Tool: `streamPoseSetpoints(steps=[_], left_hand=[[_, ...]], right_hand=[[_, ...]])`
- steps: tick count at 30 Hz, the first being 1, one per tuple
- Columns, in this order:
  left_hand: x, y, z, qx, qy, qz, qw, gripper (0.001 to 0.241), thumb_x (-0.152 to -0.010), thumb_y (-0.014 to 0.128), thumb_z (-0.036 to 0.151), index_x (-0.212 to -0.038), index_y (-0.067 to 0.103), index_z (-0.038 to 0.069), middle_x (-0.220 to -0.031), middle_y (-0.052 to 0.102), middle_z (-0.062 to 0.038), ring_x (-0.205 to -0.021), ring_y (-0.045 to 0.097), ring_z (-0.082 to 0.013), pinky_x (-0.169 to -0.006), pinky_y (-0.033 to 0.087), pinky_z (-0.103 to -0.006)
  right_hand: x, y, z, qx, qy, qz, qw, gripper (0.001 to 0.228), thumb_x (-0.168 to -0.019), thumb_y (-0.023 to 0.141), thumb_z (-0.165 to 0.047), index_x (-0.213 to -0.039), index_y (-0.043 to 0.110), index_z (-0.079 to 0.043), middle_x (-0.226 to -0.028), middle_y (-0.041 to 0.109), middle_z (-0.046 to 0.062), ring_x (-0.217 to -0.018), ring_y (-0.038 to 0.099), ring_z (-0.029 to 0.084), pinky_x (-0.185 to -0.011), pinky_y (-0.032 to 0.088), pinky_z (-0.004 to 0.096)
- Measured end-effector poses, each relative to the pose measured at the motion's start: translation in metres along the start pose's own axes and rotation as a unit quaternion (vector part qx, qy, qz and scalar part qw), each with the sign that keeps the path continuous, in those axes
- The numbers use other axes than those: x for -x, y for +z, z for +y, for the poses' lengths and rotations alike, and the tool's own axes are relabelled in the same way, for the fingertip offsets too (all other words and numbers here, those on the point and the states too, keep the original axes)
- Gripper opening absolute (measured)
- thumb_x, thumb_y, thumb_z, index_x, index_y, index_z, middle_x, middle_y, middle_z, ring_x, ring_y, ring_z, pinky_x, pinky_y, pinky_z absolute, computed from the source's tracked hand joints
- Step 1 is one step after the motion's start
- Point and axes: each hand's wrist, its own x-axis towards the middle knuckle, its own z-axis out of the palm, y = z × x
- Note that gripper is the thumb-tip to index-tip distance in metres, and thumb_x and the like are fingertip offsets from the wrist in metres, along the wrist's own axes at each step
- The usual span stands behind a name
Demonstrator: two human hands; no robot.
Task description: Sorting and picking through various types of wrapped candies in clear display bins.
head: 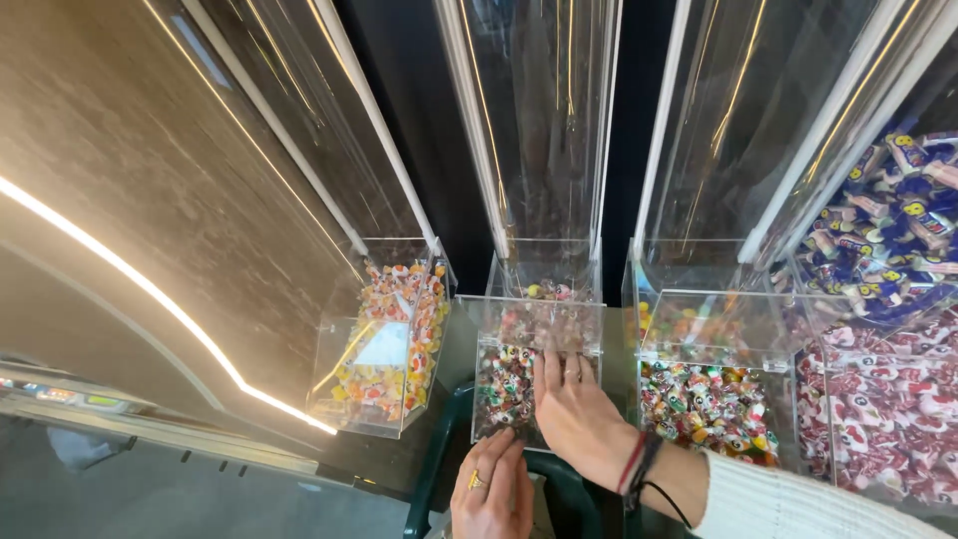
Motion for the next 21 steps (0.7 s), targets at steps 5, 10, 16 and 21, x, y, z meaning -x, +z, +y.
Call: streamPoseSetpoints(steps=[5, 10, 16, 21], left_hand=[[0.003, 0.001, -0.002, -0.001, -0.012, -0.009, 1.000, 0.026, -0.078, 0.075, -0.001, -0.104, 0.074, 0.001, -0.112, 0.074, -0.016, -0.106, 0.072, -0.0342, -0.095, 0.058, -0.0423], [0.005, 0.008, -0.001, -0.008, -0.006, 0.031, 0.999, 0.023, -0.081, 0.074, -0.001, -0.104, 0.075, 0.001, -0.111, 0.075, -0.014, -0.105, 0.075, -0.0300, -0.097, 0.059, -0.0413], [0.013, 0.022, -0.019, -0.003, 0.018, 0.040, 0.999, 0.024, -0.075, 0.076, 0.001, -0.099, 0.073, 0.002, -0.105, 0.075, -0.011, -0.096, 0.074, -0.0289, -0.090, 0.060, -0.0415], [-0.066, 0.005, 0.052, 0.074, 0.119, -0.047, 0.989, 0.030, -0.076, 0.075, 0.004, -0.106, 0.075, 0.003, -0.109, 0.075, -0.009, -0.098, 0.070, -0.0249, -0.087, 0.055, -0.0389]], right_hand=[[-0.022, -0.019, 0.003, -0.080, 0.109, -0.194, 0.972, 0.079, -0.098, 0.053, -0.015, -0.160, 0.020, 0.022, -0.169, 0.009, 0.049, -0.105, 0.068, 0.040, -0.092, 0.053, 0.047], [-0.002, -0.041, -0.004, -0.026, 0.073, -0.087, 0.993, 0.073, -0.091, 0.055, -0.023, -0.153, 0.029, 0.005, -0.160, 0.030, 0.030, -0.121, 0.056, 0.059, -0.103, 0.041, 0.065], [0.095, -0.035, -0.014, -0.171, -0.078, 0.163, 0.969, 0.052, -0.098, 0.052, -0.026, -0.142, 0.052, 0.001, -0.140, 0.055, 0.028, -0.126, 0.057, 0.044, -0.108, 0.039, 0.058], [0.192, 0.072, -0.023, -0.215, -0.128, 0.168, 0.953, 0.049, -0.099, 0.055, -0.017, -0.146, 0.056, -0.004, -0.144, 0.064, 0.011, -0.134, 0.062, 0.022, -0.119, 0.040, 0.049]])
